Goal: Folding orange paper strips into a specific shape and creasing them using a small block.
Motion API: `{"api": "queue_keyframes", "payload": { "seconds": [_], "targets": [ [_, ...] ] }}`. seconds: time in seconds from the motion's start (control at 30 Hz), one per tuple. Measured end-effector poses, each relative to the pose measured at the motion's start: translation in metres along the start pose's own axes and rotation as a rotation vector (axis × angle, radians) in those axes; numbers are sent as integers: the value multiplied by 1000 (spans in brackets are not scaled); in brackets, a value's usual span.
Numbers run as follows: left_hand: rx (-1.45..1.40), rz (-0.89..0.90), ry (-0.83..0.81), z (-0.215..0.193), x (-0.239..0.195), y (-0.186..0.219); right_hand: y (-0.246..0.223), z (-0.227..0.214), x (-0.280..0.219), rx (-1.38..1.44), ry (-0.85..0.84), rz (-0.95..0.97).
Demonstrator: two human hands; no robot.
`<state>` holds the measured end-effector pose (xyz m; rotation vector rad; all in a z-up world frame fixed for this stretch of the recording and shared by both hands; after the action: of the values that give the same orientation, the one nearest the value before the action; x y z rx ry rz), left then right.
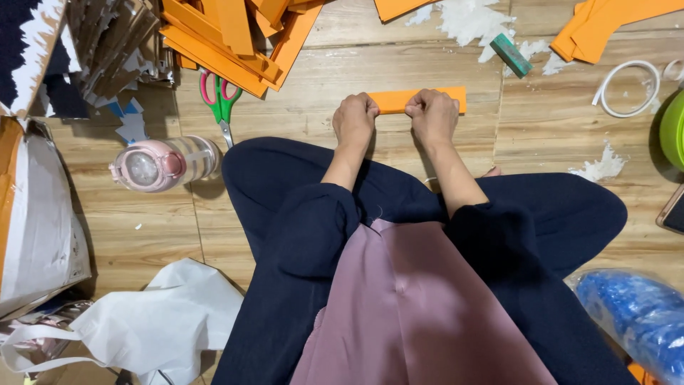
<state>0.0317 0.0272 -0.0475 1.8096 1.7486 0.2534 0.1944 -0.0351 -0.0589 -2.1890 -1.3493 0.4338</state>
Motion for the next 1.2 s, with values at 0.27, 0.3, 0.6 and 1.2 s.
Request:
{"api": "queue_keyframes", "payload": {
  "seconds": [0.27, 0.3, 0.6, 1.2],
  "targets": [
    [0, -125, -78, -1, 7, 8, -2, 5, 11, -86, -89, 121],
    [-9, -142, -79, 2, 10, 6, -1, 7, 13, -95, -93, 144],
    [186, -184, -227, -20, 25, 12, -31, -24, 27, -314, -224, 204],
    [-177, 128, -56, 13, -12, 44, -5, -31, 21, -94, -234, 5]
  ]
}}
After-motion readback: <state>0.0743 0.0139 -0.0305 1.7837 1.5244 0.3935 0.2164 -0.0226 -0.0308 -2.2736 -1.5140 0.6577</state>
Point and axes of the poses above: each hand's wrist, its own x-axis towards the middle knuckle, its own z-axis out of the palm, y = z × x, the point moved 3 cm from there along x, towards the middle knuckle, and after that the axes turned 10 degrees about y, right-handed, at the moved point
